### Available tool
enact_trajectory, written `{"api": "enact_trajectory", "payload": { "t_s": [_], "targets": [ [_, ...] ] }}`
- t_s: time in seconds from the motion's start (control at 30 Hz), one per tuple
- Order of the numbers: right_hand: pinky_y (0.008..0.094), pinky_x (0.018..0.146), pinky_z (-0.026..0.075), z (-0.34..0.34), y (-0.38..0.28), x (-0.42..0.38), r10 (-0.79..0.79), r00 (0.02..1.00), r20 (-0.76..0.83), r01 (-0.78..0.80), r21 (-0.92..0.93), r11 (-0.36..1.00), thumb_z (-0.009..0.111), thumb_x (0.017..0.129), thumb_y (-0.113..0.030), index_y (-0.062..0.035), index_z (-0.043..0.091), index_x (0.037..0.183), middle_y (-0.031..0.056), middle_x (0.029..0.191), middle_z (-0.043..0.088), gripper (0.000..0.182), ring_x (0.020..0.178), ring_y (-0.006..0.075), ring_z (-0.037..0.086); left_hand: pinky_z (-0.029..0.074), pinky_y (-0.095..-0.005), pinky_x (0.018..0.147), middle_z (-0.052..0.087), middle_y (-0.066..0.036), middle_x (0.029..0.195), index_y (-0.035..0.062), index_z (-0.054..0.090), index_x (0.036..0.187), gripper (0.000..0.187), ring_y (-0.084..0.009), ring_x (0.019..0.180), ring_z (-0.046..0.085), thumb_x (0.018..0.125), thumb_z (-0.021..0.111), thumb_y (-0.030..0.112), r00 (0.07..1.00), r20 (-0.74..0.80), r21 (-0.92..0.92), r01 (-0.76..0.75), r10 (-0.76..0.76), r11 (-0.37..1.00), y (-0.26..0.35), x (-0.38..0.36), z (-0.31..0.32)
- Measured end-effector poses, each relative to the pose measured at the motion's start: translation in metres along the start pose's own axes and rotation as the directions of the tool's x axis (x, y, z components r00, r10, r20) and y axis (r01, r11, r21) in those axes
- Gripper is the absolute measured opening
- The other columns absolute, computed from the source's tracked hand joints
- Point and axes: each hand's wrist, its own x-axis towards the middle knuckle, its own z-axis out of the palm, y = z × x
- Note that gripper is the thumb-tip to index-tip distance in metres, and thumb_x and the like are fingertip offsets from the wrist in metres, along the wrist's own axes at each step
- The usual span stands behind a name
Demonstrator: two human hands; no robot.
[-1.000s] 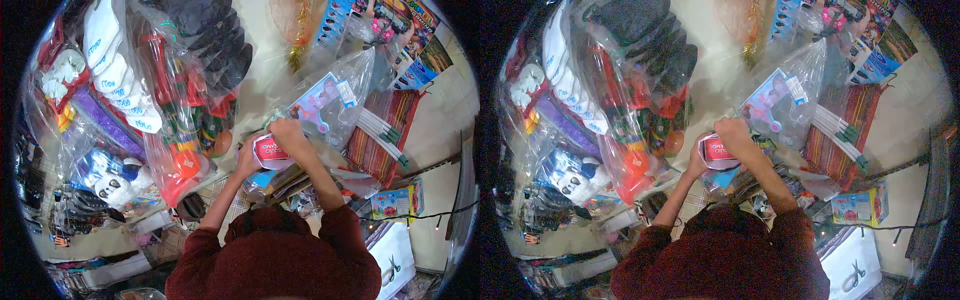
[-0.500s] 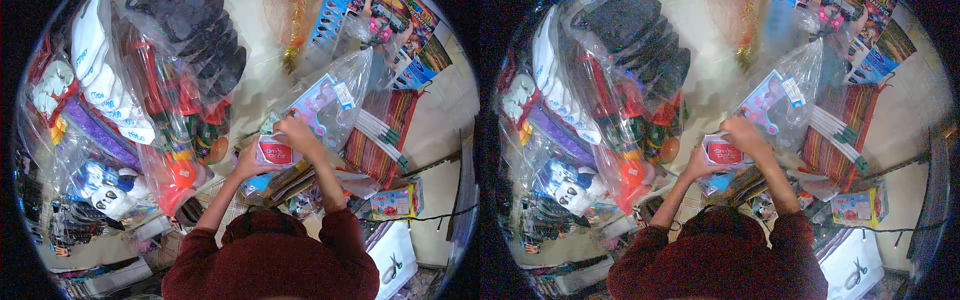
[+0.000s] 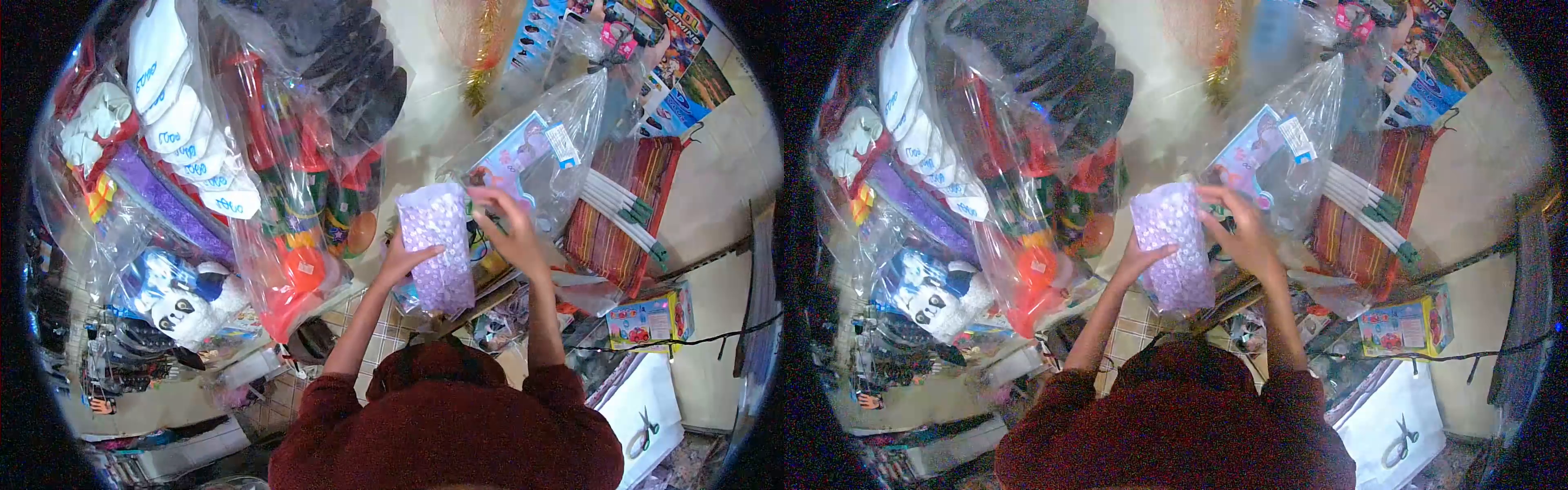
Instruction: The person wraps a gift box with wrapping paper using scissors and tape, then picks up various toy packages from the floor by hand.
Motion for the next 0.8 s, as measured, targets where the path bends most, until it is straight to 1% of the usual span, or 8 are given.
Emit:
{"api": "enact_trajectory", "payload": {
  "t_s": [0.1,0.2,0.33,0.37,0.57,0.67,0.77,0.8],
  "targets": [
    [0.03,0.097,0.04,0.005,0.026,-0.04,0.153,0.979,0.138,-0.179,0.2,0.963,0.044,0.086,0.009,-0.0019,0.048,0.127,0.0095,0.126,0.052,0.043,0.115,0.0177,0.051,0.042,-0.0353,0.095,0.052,-0.013,0.126,0.0025,0.042,0.132,0.074,-0.0222,0.111,0.054,0.075,0.075,0.036,0.955,-0.003,-0.078,0.297,-0.298,0.952,-0.004,0.002,-0.006],
    [0.0317,0.102,0.035,0.002,0.02,-0.063,0.114,0.96,0.256,-0.105,-0.047,0.993,0.041,0.08,0.014,-0.007,0.044,0.133,0.0101,0.137,0.043,0.057,0.128,0.0197,0.04,0.042,-0.0367,0.095,0.053,-0.011,0.127,0.0052,0.045,0.131,0.068,-0.0226,0.11,0.055,0.081,0.066,0.046,0.862,0.052,-0.368,0.486,-0.505,0.792,0.015,-0.011,0.0],
    [0.0401,0.11,0.024,0.018,0.015,-0.08,0.201,0.912,0.359,-0.076,-0.333,0.94,0.056,0.076,0.006,-0.0128,0.033,0.142,0.0169,0.149,0.021,0.072,0.138,0.0338,0.023,0.043,-0.0393,0.096,0.057,-0.01,0.123,0.007,0.045,0.132,0.066,-0.0239,0.11,0.056,0.083,0.063,0.047,0.795,0.225,-0.491,0.592,-0.564,0.639,-0.012,-0.004,-0.015],
    [0.0425,0.111,0.021,0.025,0.03,-0.085,0.127,0.923,0.363,0.027,-0.39,0.92,0.068,0.074,-0.006,-0.0141,0.028,0.145,0.0195,0.151,0.014,0.082,0.138,0.0384,0.021,0.044,-0.0398,0.096,0.057,-0.011,0.123,0.0081,0.046,0.131,0.066,-0.0242,0.109,0.057,0.082,0.063,0.049,0.785,0.262,-0.482,0.61,-0.561,0.629,-0.025,-0.001,-0.02],
    [0.0401,0.108,0.028,0.04,0.043,-0.078,-0.044,0.957,0.286,0.165,-0.413,0.895,0.079,0.066,-0.021,-0.0109,0.041,0.134,0.0186,0.146,0.028,0.078,0.135,0.0367,0.029,0.047,-0.0362,0.093,0.055,-0.01,0.127,0.0062,0.041,0.135,0.068,-0.0199,0.108,0.058,0.086,0.059,0.049,0.815,0.291,-0.477,0.578,-0.502,0.662,-0.036,-0.003,-0.021],
    [0.0401,0.106,0.031,0.045,0.054,-0.073,-0.075,0.987,0.14,0.101,-0.192,0.976,0.083,0.06,-0.026,-0.0076,0.047,0.123,0.0179,0.135,0.045,0.075,0.129,0.035,0.039,0.041,-0.0363,0.099,0.047,-0.012,0.135,0.0067,0.034,0.14,0.074,-0.0219,0.118,0.051,0.088,0.05,0.057,0.81,0.345,-0.535,0.585,-0.474,0.61,-0.018,-0.011,-0.019],
    [0.0396,0.102,0.036,0.046,0.045,-0.067,-0.004,0.999,0.044,0.015,-0.249,0.968,0.087,0.054,-0.028,-0.0051,0.047,0.119,0.0159,0.125,0.054,0.079,0.12,0.0311,0.049,0.031,-0.0374,0.106,0.035,-0.014,0.143,0.0062,0.027,0.143,0.082,-0.0257,0.129,0.039,0.087,0.042,0.065,0.87,0.04,-0.3,0.479,-0.491,0.825,-0.07,-0.012,-0.03],
    [0.0388,0.1,0.038,0.047,0.042,-0.066,0.042,0.999,0.02,-0.037,-0.199,0.979,0.088,0.054,-0.028,-0.0052,0.048,0.119,0.0155,0.124,0.055,0.08,0.119,0.0298,0.051,0.028,-0.0378,0.107,0.031,-0.014,0.145,0.0059,0.025,0.144,0.084,-0.0268,0.131,0.036,0.087,0.041,0.066,0.94,0.006,-0.24,0.331,-0.34,0.913,-0.055,-0.02,-0.025]
  ]
}}
